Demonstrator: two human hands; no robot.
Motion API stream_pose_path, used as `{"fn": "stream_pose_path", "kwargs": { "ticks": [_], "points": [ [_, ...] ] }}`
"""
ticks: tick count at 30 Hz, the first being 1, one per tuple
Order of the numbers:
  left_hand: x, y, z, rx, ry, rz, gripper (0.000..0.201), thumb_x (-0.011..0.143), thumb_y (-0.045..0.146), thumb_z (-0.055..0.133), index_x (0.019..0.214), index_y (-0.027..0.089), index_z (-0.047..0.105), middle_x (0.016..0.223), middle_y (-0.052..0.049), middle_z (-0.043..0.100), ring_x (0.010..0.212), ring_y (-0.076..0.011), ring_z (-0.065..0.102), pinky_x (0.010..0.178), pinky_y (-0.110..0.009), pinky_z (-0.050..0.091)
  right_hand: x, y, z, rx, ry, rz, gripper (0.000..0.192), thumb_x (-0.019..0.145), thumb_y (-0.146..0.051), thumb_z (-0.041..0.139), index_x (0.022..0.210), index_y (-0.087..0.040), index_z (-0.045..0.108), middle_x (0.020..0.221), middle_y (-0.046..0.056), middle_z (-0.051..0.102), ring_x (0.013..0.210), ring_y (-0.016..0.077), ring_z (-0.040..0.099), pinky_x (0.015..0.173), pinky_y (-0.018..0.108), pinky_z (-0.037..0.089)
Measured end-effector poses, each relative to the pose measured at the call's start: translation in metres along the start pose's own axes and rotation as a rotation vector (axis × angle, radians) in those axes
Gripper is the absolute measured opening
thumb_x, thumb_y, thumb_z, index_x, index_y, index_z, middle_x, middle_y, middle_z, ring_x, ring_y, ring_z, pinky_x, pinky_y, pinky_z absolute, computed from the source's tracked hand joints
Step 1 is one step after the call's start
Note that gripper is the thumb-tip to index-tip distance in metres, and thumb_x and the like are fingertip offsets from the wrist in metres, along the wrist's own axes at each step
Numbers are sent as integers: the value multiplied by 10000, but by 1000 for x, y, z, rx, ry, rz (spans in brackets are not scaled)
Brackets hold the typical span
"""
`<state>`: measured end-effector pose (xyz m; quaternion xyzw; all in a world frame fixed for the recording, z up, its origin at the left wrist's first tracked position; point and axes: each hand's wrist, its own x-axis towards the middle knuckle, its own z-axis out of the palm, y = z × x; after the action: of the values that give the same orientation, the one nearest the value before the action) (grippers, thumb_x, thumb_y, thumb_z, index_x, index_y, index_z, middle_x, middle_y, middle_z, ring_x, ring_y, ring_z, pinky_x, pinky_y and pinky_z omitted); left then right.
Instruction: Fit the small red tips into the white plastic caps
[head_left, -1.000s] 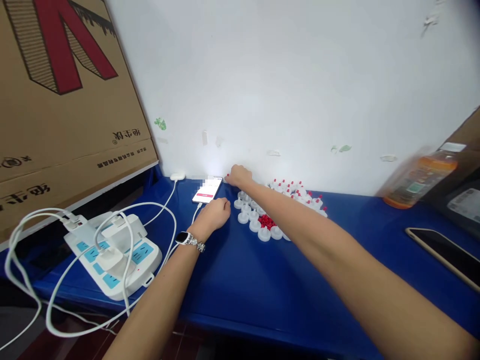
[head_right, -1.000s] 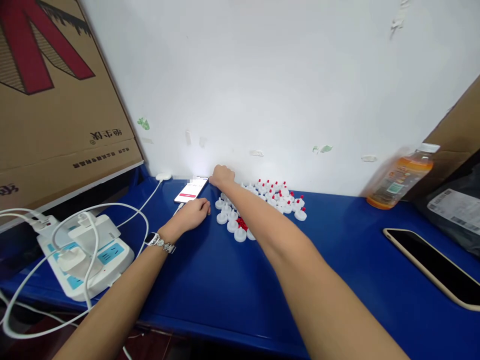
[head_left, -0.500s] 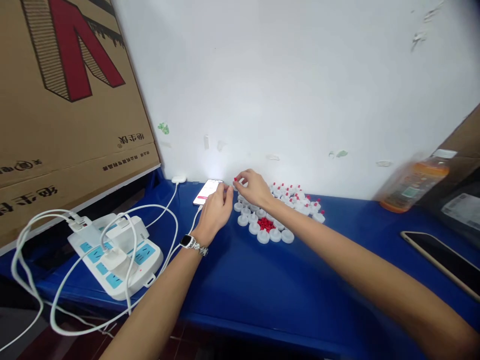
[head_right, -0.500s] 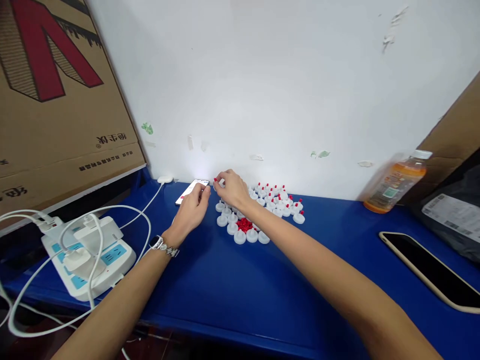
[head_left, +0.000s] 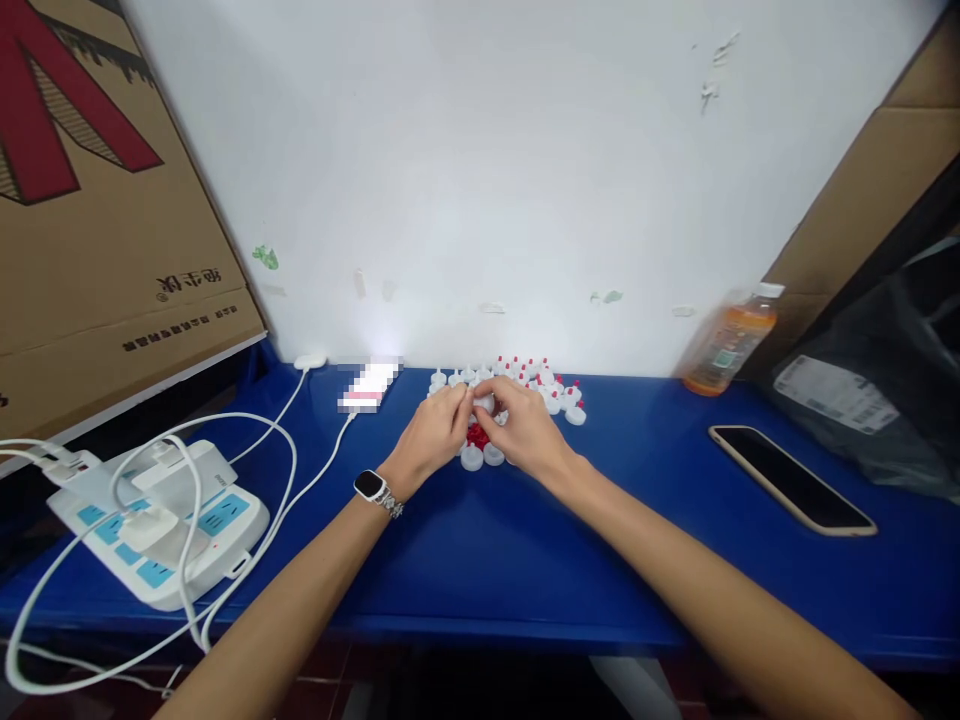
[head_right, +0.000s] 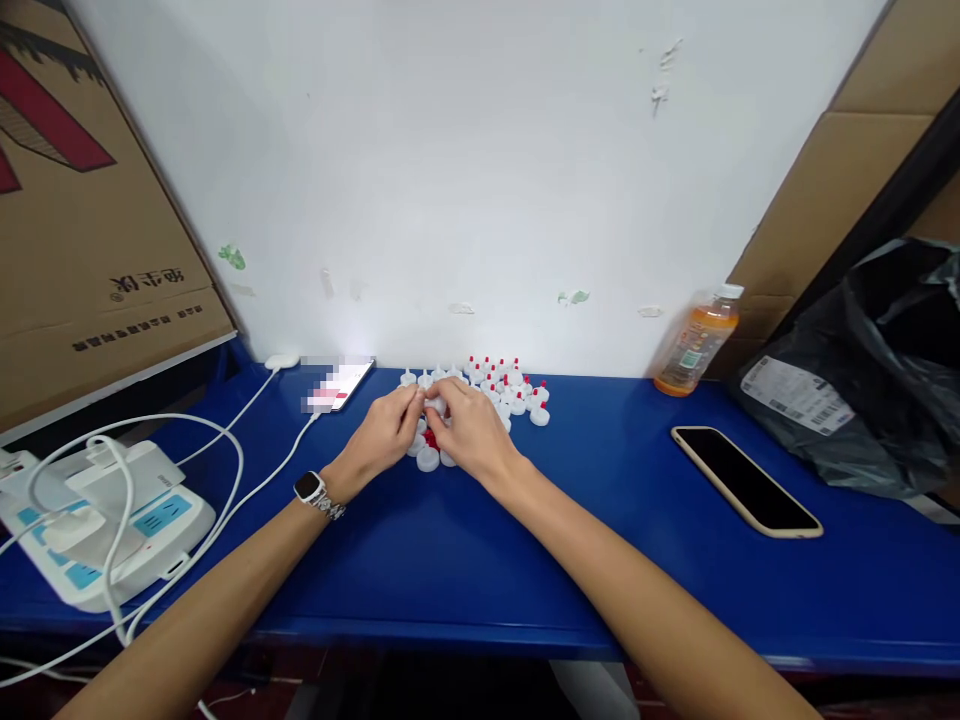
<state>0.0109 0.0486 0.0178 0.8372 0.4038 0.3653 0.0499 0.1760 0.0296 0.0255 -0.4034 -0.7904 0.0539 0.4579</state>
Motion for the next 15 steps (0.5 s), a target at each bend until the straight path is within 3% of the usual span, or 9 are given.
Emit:
{"fn": "stream_pose_path", "kwargs": {
  "ticks": [4, 10, 12, 15],
  "points": [
    [5, 1, 6, -122, 101, -129, 370, 1045, 350, 306, 733, 202, 438, 635, 24, 486, 567, -130, 439, 591, -290, 305, 6, 3, 7, -149, 23, -103, 150, 906, -107, 495, 967, -193, 602, 1060, 103, 657, 956, 228, 633, 837, 357, 517],
    [7, 3, 13, -348, 128, -308, 440, 1025, 394, 305, 634, 204, 370, 585, 31, 421, 560, -119, 408, 558, -273, 305, 7, 1, 14, -174, 85, -121, 175, 908, -80, 441, 898, -193, 575, 1089, 113, 588, 850, 195, 594, 766, 341, 501],
    [6, 5, 11, -332, 73, -288, 441, 1034, 413, 287, 658, 206, 385, 596, 31, 424, 563, -124, 416, 561, -274, 317, 6, 2, 12, -65, 102, -63, 134, 888, -96, 480, 862, -199, 561, 1031, 83, 580, 784, 168, 573, 717, 315, 489],
    [3, 6, 2, -114, -3, -104, 365, 1049, 408, 292, 798, 206, 464, 707, 9, 506, 657, -156, 486, 627, -289, 370, 1, 6, 3, 155, 63, 88, 59, 840, -150, 575, 847, -208, 565, 850, 14, 583, 686, 137, 537, 658, 285, 464]
  ]
}}
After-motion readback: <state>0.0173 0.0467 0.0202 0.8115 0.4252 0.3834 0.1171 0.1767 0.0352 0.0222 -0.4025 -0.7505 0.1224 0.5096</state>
